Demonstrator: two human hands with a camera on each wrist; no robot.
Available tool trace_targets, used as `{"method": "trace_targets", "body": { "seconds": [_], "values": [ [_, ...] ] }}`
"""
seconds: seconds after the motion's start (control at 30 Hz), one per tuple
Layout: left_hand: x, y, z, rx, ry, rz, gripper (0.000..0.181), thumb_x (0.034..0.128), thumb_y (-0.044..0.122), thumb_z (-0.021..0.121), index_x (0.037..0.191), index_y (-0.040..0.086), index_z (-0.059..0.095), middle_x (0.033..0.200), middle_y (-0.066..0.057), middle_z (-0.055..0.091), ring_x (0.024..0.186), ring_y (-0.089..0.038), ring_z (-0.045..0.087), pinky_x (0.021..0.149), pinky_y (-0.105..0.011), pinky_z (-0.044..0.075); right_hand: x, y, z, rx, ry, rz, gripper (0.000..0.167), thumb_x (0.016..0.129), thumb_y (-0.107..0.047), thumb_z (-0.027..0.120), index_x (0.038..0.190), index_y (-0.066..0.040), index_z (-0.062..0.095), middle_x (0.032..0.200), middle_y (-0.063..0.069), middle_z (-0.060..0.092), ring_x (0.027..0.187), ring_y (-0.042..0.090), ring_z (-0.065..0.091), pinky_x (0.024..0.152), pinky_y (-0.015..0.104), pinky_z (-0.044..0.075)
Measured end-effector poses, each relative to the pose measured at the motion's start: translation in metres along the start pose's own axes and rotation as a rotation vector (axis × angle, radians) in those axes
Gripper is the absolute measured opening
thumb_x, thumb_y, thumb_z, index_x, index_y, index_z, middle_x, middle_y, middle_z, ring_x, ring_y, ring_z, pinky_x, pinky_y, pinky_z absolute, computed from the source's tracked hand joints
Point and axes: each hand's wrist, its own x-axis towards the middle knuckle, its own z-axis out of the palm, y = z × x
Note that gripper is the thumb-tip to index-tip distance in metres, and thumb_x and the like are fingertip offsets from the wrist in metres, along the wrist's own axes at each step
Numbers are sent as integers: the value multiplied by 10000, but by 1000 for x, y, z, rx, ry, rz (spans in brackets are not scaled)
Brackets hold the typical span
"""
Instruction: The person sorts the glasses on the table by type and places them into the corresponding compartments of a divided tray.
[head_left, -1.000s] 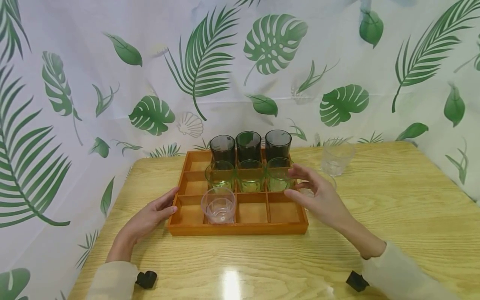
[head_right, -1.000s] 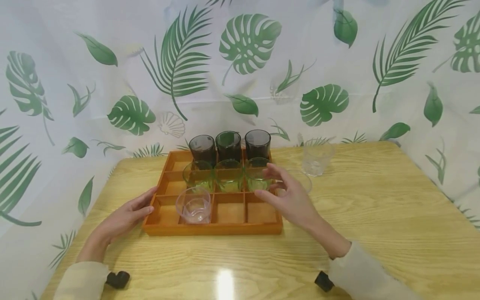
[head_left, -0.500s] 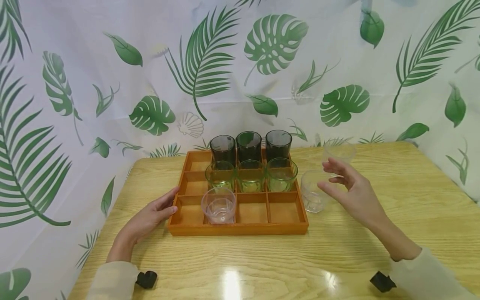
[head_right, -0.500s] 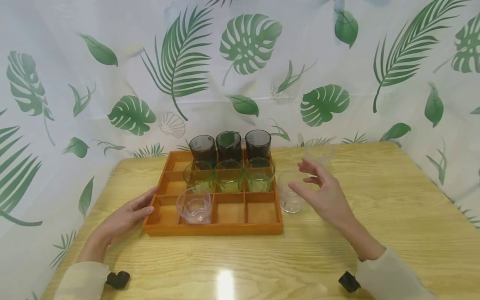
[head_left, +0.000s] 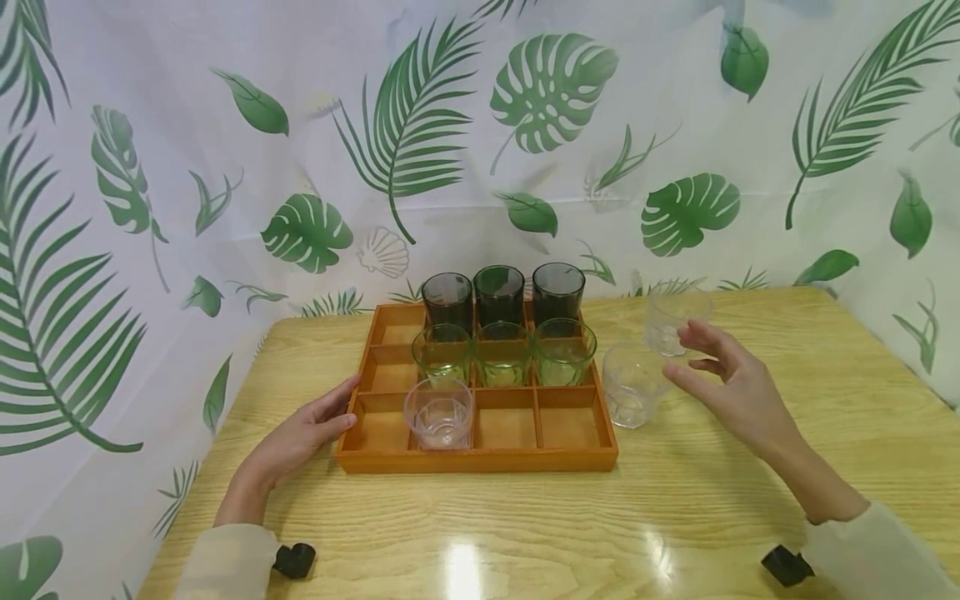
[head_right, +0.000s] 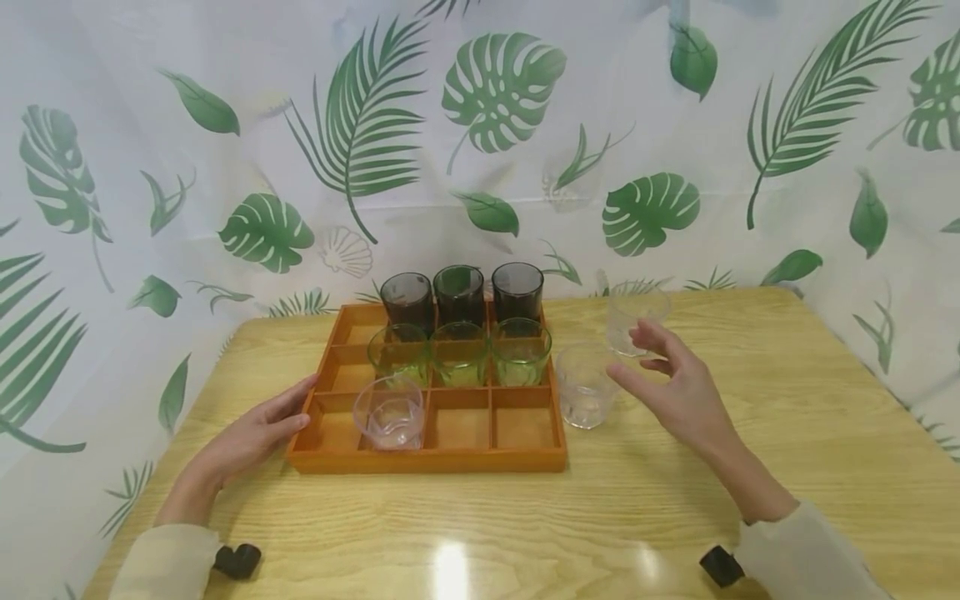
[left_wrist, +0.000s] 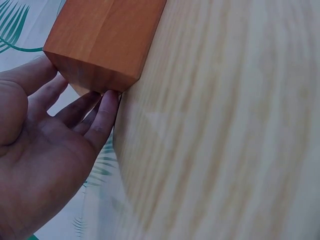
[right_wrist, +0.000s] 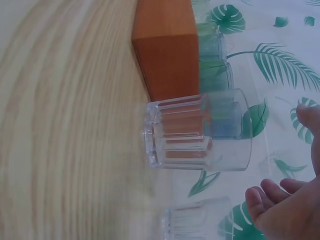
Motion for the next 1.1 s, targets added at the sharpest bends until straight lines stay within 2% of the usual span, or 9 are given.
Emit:
{"method": "trace_targets", "body": {
  "seconds": [0.23, 0.43, 0.53, 0.67, 0.9, 1.1],
  "values": [
    [0, 0, 0, -2, 3, -5, 677, 1106, 235, 516, 1675, 141, 160, 1723, -139, 64, 1573, -382, 37, 1236, -555, 111, 0, 8, 5, 34, -63, 33, 737, 997, -166, 715, 1597, 11, 326, 1491, 240, 479, 1208, -23, 504, 932, 64, 432],
    [1, -2, 0, -9, 2, -5, 681, 1105, 233, 521, 1675, 145, 160, 1724, -133, 64, 1574, -374, 36, 1236, -547, 115, 1, 13, 9, 35, -119, 64, 770, 999, -183, 712, 1609, 17, 287, 1536, 263, 438, 1300, 330, 503, 926, 76, 438],
    [1, -2, 0, -4, 5, -6, 683, 1103, 237, 525, 1675, 146, 163, 1724, -132, 69, 1575, -371, 39, 1237, -542, 114, 1, 16, 11, 31, -136, 72, 784, 999, -198, 715, 1612, 16, 276, 1549, 264, 426, 1325, 430, 475, 930, 70, 430],
    [1, -3, 0, -1, 9, -4, 684, 1101, 236, 528, 1674, 141, 166, 1723, -133, 74, 1575, -373, 41, 1236, -537, 114, 1, 19, 14, 32, -160, 87, 812, 998, -213, 719, 1621, 17, 250, 1581, 262, 392, 1368, 461, 445, 939, 64, 413],
    [2, -3, 0, -19, 1, 0, 684, 1103, 220, 523, 1674, 130, 156, 1724, -134, 64, 1576, -369, 29, 1234, -523, 119, 0, 24, 18, 22, -211, 120, 876, 990, -259, 732, 1645, -24, 200, 1609, 250, 358, 1359, 488, 436, 880, 92, 440],
    [2, -4, 0, -20, 2, 7, 681, 1104, 208, 519, 1672, 120, 154, 1723, -135, 63, 1575, -369, 29, 1231, -513, 126, 1, 30, 23, 23, -229, 120, 916, 977, -249, 748, 1651, -27, 168, 1601, 253, 365, 1322, 449, 469, 868, 124, 457]
  ]
}}
